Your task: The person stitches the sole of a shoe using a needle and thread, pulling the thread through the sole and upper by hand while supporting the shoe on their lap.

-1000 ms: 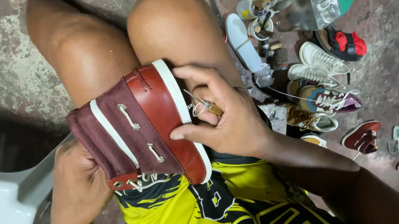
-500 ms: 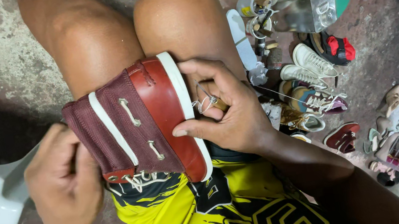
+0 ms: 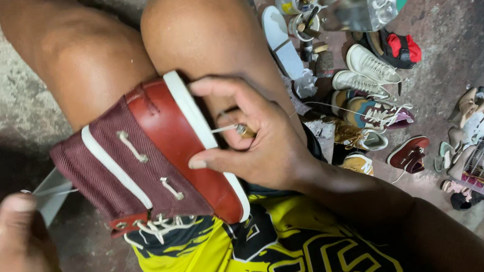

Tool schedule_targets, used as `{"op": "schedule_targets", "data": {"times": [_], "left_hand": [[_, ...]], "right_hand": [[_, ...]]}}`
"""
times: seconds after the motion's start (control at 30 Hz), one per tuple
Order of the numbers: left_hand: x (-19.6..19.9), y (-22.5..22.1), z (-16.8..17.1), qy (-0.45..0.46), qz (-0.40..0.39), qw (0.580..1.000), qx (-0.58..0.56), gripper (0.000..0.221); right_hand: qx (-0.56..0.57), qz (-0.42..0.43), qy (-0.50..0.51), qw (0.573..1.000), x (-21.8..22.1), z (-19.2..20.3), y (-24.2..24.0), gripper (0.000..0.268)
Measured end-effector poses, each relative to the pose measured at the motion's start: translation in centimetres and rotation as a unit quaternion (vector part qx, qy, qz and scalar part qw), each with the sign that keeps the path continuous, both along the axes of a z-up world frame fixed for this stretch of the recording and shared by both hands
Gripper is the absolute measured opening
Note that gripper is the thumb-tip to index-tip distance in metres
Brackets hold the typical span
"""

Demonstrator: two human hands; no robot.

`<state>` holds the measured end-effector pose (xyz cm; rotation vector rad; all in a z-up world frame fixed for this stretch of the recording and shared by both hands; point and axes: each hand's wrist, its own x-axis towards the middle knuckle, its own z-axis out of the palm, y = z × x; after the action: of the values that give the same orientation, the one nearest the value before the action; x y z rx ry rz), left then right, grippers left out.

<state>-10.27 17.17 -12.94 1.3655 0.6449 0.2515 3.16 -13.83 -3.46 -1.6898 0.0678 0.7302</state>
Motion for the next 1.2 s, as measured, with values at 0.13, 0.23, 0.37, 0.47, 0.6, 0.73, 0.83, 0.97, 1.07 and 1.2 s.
{"op": "schedule_targets", "data": {"times": [0.13,0.23,0.37,0.47,0.6,0.73,0.83,0.97,1.07,1.2], "left_hand": [[0.5,2.1,-1.8,-0.024,0.095,0.994,-0.044,0.049],[2.1,0.7,-0.1,0.032,0.044,0.997,0.057,0.039],[4.5,-3.8,4.9,0.01,-0.041,0.959,0.28,0.027],[4.7,-6.5,8.2,-0.042,-0.16,0.911,0.378,0.021],[6.0,-6.6,8.6,-0.022,-0.357,0.845,0.398,0.022],[7.7,-5.9,7.5,-0.019,-0.447,0.812,0.374,0.026],[7.5,-6.5,7.4,-0.021,-0.433,0.823,0.368,0.036],[7.6,-8.0,7.0,-0.063,-0.365,0.857,0.357,0.043],[7.2,-8.4,6.6,-0.033,-0.325,0.891,0.316,0.047],[5.1,-6.8,5.0,-0.04,-0.263,0.903,0.339,0.025]], "right_hand": [[0.029,-0.002,-0.019,0.999,-0.4,-0.7,-0.5,0.076],[0.041,0.022,-0.052,0.998,-0.3,-0.8,-1.4,0.075],[0.039,0.035,-0.065,0.997,0.0,-0.4,-1.5,0.08],[0.045,0.025,0.043,0.998,0.2,0.7,-2.1,0.078],[-0.041,0.122,-0.011,0.992,0.7,2.3,-3.2,0.093],[-0.312,0.354,0.027,0.881,1.8,2.8,-5.8,0.108],[-0.288,0.397,-0.063,0.869,1.5,2.5,-8.0,0.107],[-0.127,0.27,-0.32,0.899,0.6,1.2,-8.5,0.092],[-0.037,0.169,-0.354,0.919,-0.2,-0.1,-6.6,0.091],[-0.112,0.165,-0.375,0.905,-0.2,-1.2,-4.0,0.09]]}}
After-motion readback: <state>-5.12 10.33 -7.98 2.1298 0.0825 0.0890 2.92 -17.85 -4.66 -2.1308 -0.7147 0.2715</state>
